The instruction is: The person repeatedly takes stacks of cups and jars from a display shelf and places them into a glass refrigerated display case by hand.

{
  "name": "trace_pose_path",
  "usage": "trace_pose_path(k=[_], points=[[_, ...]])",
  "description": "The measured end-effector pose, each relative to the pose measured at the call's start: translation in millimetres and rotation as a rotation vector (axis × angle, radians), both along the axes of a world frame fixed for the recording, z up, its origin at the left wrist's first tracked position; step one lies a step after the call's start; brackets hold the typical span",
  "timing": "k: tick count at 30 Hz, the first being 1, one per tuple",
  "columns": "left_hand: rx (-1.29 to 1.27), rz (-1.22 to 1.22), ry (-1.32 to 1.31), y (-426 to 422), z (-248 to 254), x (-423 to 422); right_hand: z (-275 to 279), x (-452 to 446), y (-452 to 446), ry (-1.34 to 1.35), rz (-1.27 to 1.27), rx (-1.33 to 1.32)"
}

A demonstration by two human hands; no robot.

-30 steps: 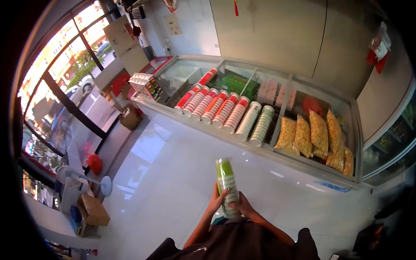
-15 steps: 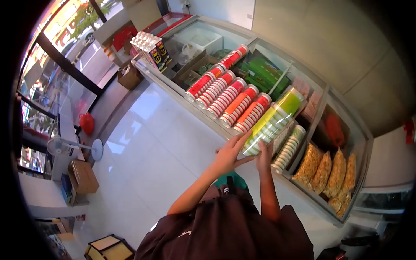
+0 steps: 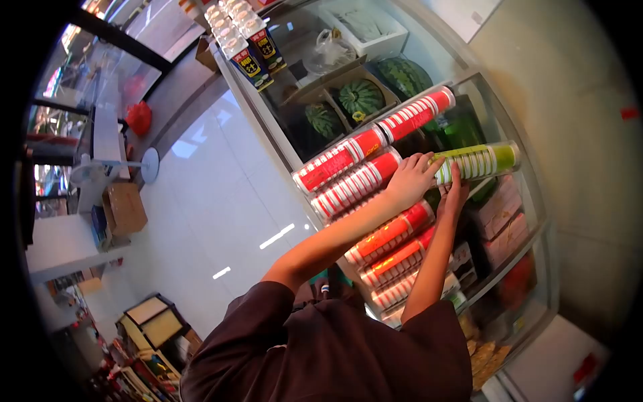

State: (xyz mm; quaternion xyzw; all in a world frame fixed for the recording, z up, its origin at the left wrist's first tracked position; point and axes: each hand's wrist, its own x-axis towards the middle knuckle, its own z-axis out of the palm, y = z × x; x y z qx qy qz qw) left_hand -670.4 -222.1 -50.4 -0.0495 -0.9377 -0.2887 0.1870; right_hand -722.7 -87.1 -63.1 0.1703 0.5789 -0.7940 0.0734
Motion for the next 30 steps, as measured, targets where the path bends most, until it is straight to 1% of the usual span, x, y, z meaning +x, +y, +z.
trace_pose_path(k=[3,4,6,7,9,10,11,13,14,15,17,18,19,21,22,23,24,26,27,28,29,30], points=[[-0.086,0.156,-0.055,-0.8,-35.0,-33.0,-29.4,-48.6,-15.8,-0.123,0.073,0.095],[-0.079,0.181,-0.076,-2.8,-41.9,-37.0,-38.8,-58.3,-22.1,-0.139,0.122,0.086],[-0.186,0.239,-0.147,-7.6,-53.2,-41.2,-56.5,-71.3,-34.0,-0.159,0.204,0.065],[-0.187,0.247,-0.16,-9.6,-58.9,-42.8,-62.0,-73.9,-38.4,-0.171,0.213,0.064],[-0.174,0.298,-0.1,-13.2,-70.6,-43.8,-73.7,-75.5,-46.8,-0.142,0.283,0.193],[-0.165,0.297,-0.139,-16.9,-68.0,-41.2,-74.0,-73.5,-55.4,-0.089,0.268,0.187],[-0.171,0.307,-0.151,-21.1,-67.7,-41.1,-72.5,-75.0,-58.8,-0.1,0.279,0.181],[-0.196,0.306,-0.094,-25.4,-69.4,-35.6,-68.2,-73.2,-58.5,-0.156,0.354,0.182],[-0.188,0.311,-0.115,-25.5,-70.7,-33.4,-65.2,-70.7,-58.8,-0.164,0.37,0.189],[-0.201,0.329,-0.095,-27.0,-71.8,-29.5,-74.8,-71.1,-53.4,-0.171,0.379,0.185],[-0.154,0.312,-0.097,-34.9,-66.2,-13.6,-64.1,-58.8,-59.7,-0.212,0.288,0.255],[-0.146,0.323,-0.085,-35.8,-72.2,-6.6,-65.3,-51.4,-59.0,-0.155,0.285,0.309],[-0.05,0.302,-0.06,-45.0,-56.3,9.7,-65.5,-41.4,-58.6,-0.099,0.284,0.355],[0.162,0.17,-0.005,-71.0,-19.7,47.6,-39.9,-17.9,-65.4,0.125,0.396,0.494],[0.251,0.158,0.079,-83.9,4.3,70.9,-25.4,-5.4,-69.4,0.244,0.431,0.585],[0.318,0.168,0.161,-95.2,21.8,98.3,-28.3,4.3,-76.9,0.387,0.41,0.678],[0.328,0.214,0.14,-101.5,24.0,127.2,-30.8,15.9,-82.1,0.526,0.396,0.759],[0.305,0.264,0.185,-113.7,23.3,185.3,-46.2,36.4,-106.0,0.766,0.366,0.923],[0.347,0.227,0.149,-118.0,16.6,217.2,-23.6,70.3,-136.7,0.518,0.484,0.546],[0.348,0.402,0.255,-116.7,7.0,249.4,-17.7,96.8,-157.2,0.667,0.598,0.575],[0.354,0.49,0.193,-112.7,9.5,288.4,2.3,147.7,-176.7,0.767,0.675,0.497],[0.343,0.572,0.122,-116.2,7.1,325.7,-9.4,181.1,-196.8,0.775,0.819,0.503]])
